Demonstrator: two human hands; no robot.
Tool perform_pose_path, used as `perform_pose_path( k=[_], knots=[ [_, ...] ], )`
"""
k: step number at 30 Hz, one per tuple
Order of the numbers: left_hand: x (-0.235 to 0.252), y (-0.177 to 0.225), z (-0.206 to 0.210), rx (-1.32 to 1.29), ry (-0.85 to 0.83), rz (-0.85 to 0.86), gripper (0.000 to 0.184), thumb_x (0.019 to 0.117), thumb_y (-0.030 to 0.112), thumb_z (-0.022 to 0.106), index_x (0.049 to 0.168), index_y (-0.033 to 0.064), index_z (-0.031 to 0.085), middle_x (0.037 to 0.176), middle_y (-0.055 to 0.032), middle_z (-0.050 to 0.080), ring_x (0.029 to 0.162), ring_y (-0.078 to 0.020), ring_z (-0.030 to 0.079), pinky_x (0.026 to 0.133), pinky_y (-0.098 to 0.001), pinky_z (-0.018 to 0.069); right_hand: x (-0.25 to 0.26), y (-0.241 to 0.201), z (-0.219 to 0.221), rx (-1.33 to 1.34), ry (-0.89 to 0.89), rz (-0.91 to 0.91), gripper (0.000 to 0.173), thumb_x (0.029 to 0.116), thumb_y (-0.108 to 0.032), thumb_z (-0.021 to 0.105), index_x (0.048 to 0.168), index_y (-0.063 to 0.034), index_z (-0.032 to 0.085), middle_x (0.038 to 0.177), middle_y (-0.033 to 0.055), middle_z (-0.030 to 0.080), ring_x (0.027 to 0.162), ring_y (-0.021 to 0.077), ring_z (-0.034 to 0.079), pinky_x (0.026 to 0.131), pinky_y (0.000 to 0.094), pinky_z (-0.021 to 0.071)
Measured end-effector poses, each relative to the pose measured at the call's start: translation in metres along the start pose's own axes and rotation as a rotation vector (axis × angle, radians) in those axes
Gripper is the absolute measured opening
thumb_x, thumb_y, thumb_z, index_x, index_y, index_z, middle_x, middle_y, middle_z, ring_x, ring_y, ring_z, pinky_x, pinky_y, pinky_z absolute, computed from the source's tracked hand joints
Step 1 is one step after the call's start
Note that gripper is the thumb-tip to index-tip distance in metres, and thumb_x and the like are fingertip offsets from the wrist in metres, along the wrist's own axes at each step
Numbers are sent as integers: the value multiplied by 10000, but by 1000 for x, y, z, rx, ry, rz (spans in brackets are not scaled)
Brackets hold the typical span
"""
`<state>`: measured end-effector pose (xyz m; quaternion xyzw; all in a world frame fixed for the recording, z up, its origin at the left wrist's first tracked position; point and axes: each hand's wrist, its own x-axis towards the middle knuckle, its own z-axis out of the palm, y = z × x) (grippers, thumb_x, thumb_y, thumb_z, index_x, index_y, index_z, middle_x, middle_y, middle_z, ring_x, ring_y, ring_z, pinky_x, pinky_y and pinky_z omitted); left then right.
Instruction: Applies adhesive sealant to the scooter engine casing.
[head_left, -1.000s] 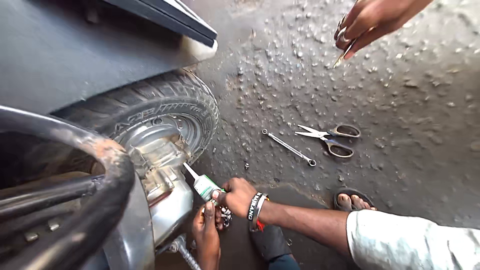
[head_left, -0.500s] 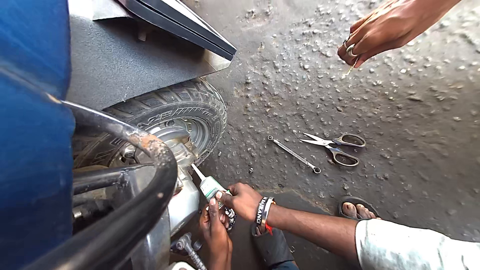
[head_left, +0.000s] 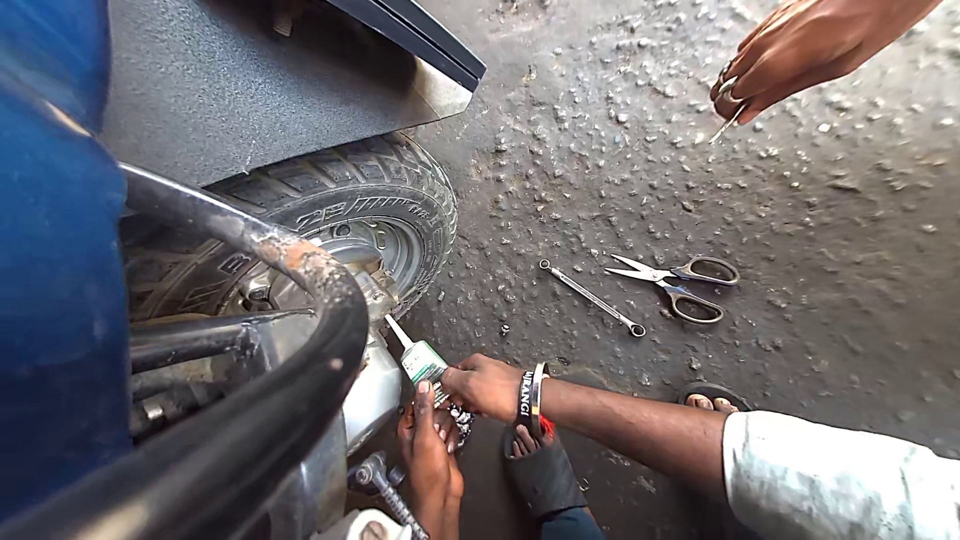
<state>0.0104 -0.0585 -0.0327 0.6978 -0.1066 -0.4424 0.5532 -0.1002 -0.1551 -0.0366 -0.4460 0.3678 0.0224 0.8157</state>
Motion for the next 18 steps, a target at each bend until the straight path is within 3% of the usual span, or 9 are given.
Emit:
perform_pose_path(
  k=[7,14,18],
  knots=[
    [1,6,-1,-56,-21,-106,432,1119,229,387,747,83,551,495,66,349,353,-10,298,347,-144,281,-1,-2,4,47,34,17,472,1105,-410,357,778,-133,555,596,-33,414,490,88,383,504,287,344],
    [3,6,-3,-74,-3,-154,504,1129,355,328,721,114,502,480,72,324,345,-8,297,350,-144,279,-4,-13,7,39,17,91,469,1119,-395,313,839,-122,573,612,-29,412,483,89,377,496,276,351],
    [5,13,-6,-111,-86,-223,565,1131,387,257,727,105,533,463,80,344,342,4,327,352,-136,293,-8,-22,8,94,24,147,453,1119,-372,319,785,-137,517,570,-39,390,439,73,346,453,243,326]
  ],
)
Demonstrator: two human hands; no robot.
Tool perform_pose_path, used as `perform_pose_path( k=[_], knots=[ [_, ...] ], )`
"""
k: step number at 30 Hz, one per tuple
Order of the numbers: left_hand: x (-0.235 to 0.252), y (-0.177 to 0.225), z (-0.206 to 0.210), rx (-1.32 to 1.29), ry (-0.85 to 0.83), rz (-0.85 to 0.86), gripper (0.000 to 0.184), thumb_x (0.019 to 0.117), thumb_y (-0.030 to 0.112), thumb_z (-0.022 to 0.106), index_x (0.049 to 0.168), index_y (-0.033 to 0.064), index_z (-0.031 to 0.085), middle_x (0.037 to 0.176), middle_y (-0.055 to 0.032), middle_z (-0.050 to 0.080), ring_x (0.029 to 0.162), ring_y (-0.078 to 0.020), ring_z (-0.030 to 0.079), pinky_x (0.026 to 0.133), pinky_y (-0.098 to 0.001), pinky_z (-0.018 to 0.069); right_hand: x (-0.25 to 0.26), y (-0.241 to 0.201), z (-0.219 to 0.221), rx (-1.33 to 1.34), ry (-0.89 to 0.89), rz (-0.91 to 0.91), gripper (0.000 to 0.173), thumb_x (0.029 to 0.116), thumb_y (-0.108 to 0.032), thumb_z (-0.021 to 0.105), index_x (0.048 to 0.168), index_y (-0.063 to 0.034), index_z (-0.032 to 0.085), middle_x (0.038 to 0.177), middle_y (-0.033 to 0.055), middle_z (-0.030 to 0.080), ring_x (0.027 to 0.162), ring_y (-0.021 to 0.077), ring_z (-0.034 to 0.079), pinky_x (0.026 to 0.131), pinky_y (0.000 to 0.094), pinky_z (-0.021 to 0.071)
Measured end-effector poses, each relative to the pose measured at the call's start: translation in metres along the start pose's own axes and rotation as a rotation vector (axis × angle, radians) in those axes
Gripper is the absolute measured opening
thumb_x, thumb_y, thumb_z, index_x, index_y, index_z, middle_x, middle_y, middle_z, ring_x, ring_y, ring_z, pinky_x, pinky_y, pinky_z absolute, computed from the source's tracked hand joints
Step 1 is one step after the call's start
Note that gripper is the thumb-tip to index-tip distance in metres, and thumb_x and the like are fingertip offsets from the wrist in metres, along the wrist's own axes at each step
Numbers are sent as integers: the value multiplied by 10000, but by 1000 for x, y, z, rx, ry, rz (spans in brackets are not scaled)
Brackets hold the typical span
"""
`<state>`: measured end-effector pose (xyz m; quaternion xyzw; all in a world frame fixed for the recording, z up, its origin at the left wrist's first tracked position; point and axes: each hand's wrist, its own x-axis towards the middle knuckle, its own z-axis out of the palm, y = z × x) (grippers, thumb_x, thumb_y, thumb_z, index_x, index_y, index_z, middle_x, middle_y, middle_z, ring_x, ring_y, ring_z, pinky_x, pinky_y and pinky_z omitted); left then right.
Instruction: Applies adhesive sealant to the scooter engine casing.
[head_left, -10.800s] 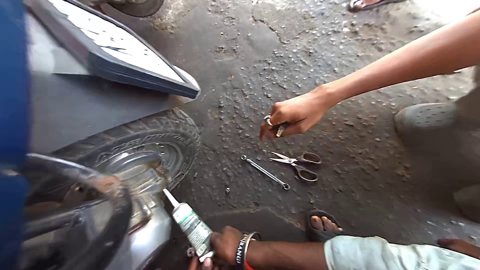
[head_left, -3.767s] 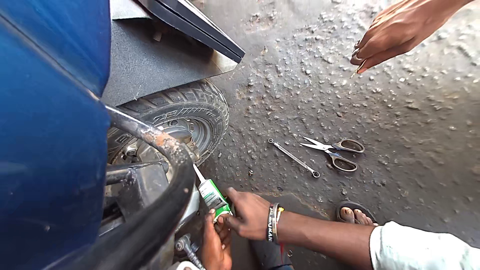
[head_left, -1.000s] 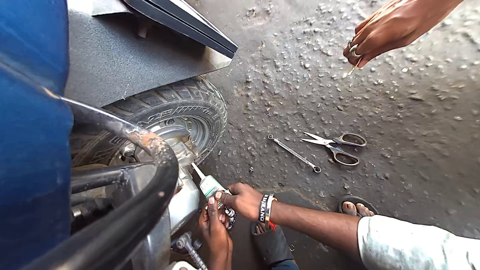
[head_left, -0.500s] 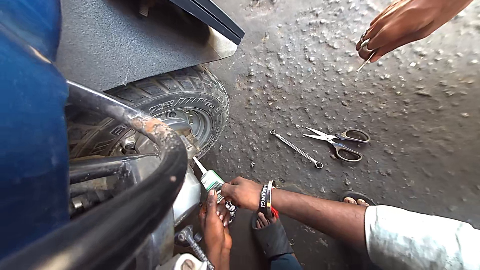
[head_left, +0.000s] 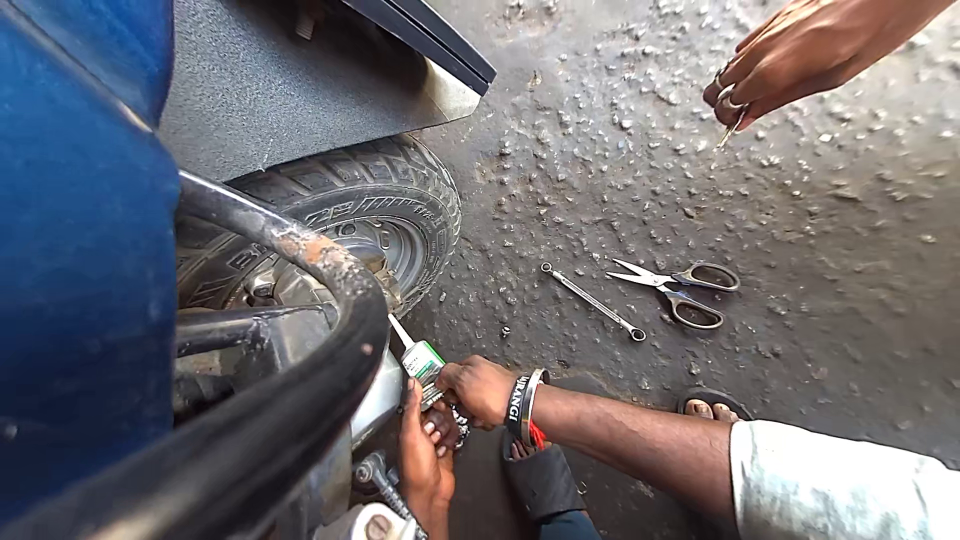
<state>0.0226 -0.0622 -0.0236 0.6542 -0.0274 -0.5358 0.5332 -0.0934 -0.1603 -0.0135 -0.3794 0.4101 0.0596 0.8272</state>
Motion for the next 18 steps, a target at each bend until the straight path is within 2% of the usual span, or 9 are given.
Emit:
perform_pose_path(
  k=[5,8,10,12,16,18],
  knots=[
    [0,1,-9,-70,-177,-62,598,1122,396,194,821,62,589,533,43,463,406,-23,448,402,-151,392,-6,-6,-4,-28,29,28,453,1129,-357,307,797,-129,514,583,-32,396,448,74,356,462,239,338],
    [0,5,-12,-22,-245,-97,621,1092,379,120,799,76,577,541,42,479,409,-20,458,392,-148,382,-6,-5,-3,-60,72,14,469,1132,-364,300,805,-123,533,613,-29,402,484,86,370,497,263,350],
    [1,7,-9,39,-208,-119,617,1101,353,114,715,112,530,502,63,437,372,-1,415,363,-135,350,-6,-4,-3,-90,83,12,467,1136,-373,287,842,-115,542,652,-18,411,520,100,393,527,281,366],
    [1,8,-3,75,-126,-113,576,1125,326,149,688,138,473,477,79,382,350,8,363,354,-128,319,-5,-4,-2,-107,80,11,465,1139,-374,277,862,-114,545,673,-14,411,538,104,399,538,286,371],
    [3,9,-1,46,-55,-129,536,1135,302,191,694,137,447,479,70,375,346,4,354,351,-125,313,2,-2,-3,-18,23,15,454,1134,-357,295,787,-135,487,585,-41,364,453,76,346,461,243,334],
    [4,10,-2,19,-76,-146,540,1131,310,199,696,137,468,475,74,384,346,8,366,351,-125,321,6,4,-8,40,-40,-1,450,1111,-370,334,751,-148,488,539,-50,387,415,60,358,425,221,333]
  ],
)
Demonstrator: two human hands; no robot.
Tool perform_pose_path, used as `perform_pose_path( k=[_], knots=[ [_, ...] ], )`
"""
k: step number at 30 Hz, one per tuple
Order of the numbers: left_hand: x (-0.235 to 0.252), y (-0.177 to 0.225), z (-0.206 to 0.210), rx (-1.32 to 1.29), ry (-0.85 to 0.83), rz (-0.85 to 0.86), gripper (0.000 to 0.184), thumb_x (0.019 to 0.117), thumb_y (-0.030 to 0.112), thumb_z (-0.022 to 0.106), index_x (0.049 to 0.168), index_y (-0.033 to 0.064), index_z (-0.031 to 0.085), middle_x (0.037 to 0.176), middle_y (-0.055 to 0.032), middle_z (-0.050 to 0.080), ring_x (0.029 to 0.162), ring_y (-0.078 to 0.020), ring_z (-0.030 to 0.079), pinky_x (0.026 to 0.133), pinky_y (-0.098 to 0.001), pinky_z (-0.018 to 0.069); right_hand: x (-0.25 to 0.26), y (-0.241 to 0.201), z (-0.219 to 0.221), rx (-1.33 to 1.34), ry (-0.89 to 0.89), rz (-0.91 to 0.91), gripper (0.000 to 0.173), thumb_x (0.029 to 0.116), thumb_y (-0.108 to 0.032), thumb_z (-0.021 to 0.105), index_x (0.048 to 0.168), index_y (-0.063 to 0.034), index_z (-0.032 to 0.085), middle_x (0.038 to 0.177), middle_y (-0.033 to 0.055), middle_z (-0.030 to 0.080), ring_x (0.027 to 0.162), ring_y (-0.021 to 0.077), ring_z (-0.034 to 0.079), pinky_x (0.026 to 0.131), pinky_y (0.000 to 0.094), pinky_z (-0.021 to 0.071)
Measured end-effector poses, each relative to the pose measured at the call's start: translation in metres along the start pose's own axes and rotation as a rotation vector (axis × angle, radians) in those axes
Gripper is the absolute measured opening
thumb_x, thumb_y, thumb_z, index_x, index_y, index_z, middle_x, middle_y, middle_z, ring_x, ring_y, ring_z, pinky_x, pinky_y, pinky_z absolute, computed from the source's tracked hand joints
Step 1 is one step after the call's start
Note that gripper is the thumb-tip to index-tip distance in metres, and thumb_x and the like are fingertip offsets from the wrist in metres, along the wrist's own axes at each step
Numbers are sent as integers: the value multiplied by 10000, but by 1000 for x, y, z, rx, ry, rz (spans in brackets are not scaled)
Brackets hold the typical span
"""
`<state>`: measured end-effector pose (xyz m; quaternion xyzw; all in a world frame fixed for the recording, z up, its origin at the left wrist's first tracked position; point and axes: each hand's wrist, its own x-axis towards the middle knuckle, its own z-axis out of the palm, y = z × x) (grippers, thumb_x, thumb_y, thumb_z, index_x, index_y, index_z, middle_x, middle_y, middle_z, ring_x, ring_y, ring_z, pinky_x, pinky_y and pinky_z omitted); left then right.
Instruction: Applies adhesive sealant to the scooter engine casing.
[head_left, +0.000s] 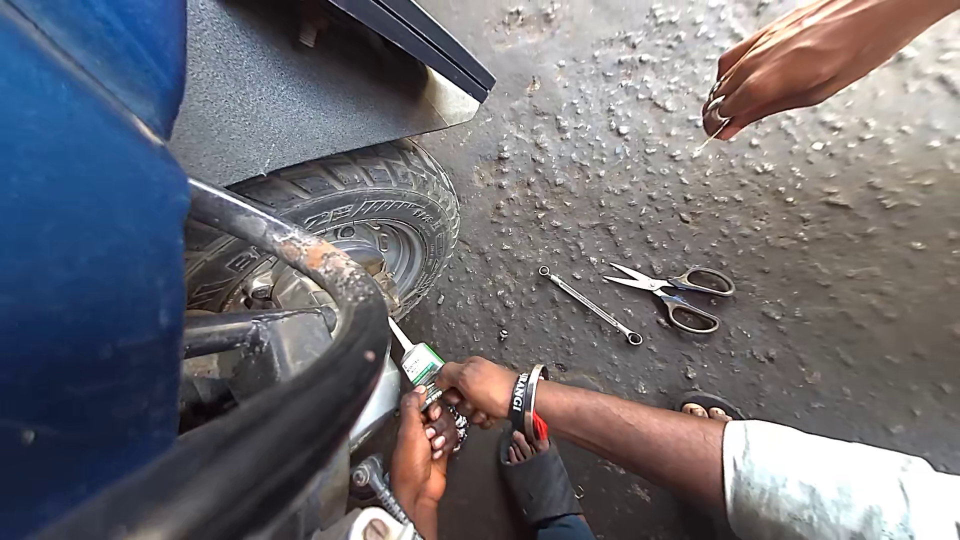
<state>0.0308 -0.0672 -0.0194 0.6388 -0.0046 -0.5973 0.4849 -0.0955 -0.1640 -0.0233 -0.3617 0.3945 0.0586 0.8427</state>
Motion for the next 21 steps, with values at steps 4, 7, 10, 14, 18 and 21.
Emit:
perform_pose_path(
  k=[4,7,10,14,18,21],
  knots=[
    [-2,3,3,-78,-42,-36,565,1122,316,189,676,148,493,466,83,392,338,17,376,341,-120,331,1,8,-13,-228,0,-211,359,1088,-400,467,1095,-81,630,786,27,532,640,120,491,621,321,427],
    [-1,3,1,-113,-67,-46,552,1115,307,226,657,153,494,460,80,391,335,14,384,336,-122,332,-4,10,-17,-458,45,-317,369,1048,-369,545,1243,-59,581,969,143,658,880,266,655,796,507,519],
    [1,3,-8,-199,-195,-68,561,1087,309,254,638,138,543,455,71,416,339,4,421,338,-136,356,-4,12,-16,-614,79,-380,300,1073,-297,471,1196,-53,595,902,146,649,858,304,668,759,540,523],
    [2,4,-8,-212,-205,-73,546,1081,296,261,634,140,532,452,70,407,334,6,413,334,-136,355,-4,8,-22,-522,-7,-382,371,1074,-345,500,1255,-40,605,991,157,672,922,278,668,827,521,523],
    [3,6,-10,-247,-242,-124,540,1072,290,271,626,146,539,449,76,409,338,7,427,335,-134,356,1,10,-25,-557,-11,-404,423,1103,-402,432,1212,-38,619,946,133,654,871,248,649,807,486,516],
    [6,8,-13,-330,-278,-178,512,1064,289,311,636,135,547,455,69,413,341,-3,440,335,-139,364,4,14,-24,-589,28,-448,430,1097,-427,420,1184,-54,616,899,128,645,842,261,657,770,507,525]
  ],
)
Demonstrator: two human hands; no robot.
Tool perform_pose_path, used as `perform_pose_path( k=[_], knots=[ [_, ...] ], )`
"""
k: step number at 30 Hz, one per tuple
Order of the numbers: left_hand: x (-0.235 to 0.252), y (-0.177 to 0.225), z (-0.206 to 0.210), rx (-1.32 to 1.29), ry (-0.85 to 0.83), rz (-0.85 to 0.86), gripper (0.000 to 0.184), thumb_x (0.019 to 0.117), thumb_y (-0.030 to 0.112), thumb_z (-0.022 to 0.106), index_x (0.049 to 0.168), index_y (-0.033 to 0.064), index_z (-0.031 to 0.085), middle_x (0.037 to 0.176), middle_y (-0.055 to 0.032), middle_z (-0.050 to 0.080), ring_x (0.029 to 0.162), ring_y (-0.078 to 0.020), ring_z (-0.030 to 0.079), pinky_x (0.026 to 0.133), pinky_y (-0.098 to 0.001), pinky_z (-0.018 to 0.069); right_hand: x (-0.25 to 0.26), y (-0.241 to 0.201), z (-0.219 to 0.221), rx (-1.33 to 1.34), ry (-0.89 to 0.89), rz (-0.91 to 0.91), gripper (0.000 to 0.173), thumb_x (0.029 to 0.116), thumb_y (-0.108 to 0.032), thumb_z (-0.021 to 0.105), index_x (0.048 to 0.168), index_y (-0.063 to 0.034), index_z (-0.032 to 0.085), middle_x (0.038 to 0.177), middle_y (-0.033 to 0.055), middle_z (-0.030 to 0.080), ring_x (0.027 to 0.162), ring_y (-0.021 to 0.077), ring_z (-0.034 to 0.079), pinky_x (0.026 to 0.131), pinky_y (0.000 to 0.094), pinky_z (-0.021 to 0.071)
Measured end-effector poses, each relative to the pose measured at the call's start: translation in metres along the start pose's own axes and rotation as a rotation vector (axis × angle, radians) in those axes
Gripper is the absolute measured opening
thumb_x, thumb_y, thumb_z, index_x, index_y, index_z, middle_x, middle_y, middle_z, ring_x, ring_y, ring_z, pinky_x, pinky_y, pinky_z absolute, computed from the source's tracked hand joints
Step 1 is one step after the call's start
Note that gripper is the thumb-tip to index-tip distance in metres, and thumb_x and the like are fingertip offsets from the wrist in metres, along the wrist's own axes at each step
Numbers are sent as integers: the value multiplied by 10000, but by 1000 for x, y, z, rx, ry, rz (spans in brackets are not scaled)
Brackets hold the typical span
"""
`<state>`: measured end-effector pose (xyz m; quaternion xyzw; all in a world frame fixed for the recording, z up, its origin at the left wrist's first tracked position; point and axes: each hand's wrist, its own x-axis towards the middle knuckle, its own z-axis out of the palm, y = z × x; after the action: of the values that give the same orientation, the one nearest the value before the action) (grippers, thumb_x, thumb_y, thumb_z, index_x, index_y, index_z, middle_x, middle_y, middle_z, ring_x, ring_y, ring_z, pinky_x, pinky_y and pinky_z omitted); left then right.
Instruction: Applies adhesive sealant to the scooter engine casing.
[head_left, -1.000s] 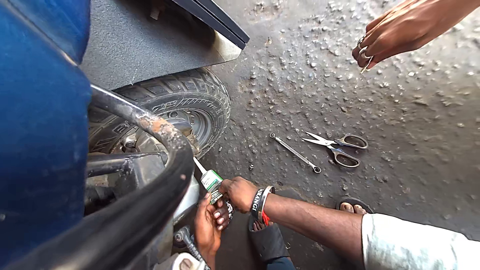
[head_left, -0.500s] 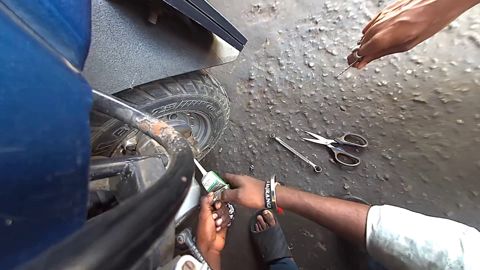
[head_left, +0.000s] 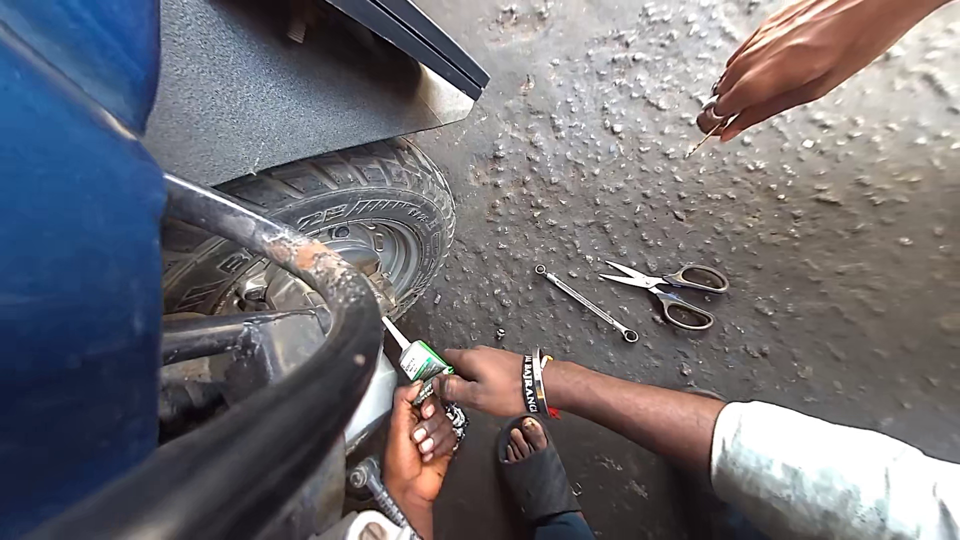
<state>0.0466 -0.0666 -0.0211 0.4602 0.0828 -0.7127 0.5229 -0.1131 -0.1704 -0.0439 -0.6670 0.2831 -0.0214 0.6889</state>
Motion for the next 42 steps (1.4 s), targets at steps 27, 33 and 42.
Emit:
perform_pose_path(
  k=[27,33,42],
  knots=[
    [15,-22,-4,453,338,451,361,1119,284,354,1102,20,601,801,-93,669,657,-130,642,598,-247,550,12,7,18,162,98,49,415,1106,-385,410,1033,-57,653,873,97,645,827,212,646,769,451,512],
    [24,-28,5,414,393,551,362,1119,287,378,1007,41,619,720,-43,625,603,-96,599,569,-222,517,13,2,18,177,139,91,485,1104,-430,391,943,-57,656,817,81,628,778,209,627,738,458,494],
    [25,-30,8,469,409,584,362,1120,293,385,1050,23,616,735,-54,640,614,-105,624,577,-232,545,16,-2,18,238,164,211,528,1090,-478,397,855,-73,641,771,67,608,750,201,609,711,463,479]
  ],
)
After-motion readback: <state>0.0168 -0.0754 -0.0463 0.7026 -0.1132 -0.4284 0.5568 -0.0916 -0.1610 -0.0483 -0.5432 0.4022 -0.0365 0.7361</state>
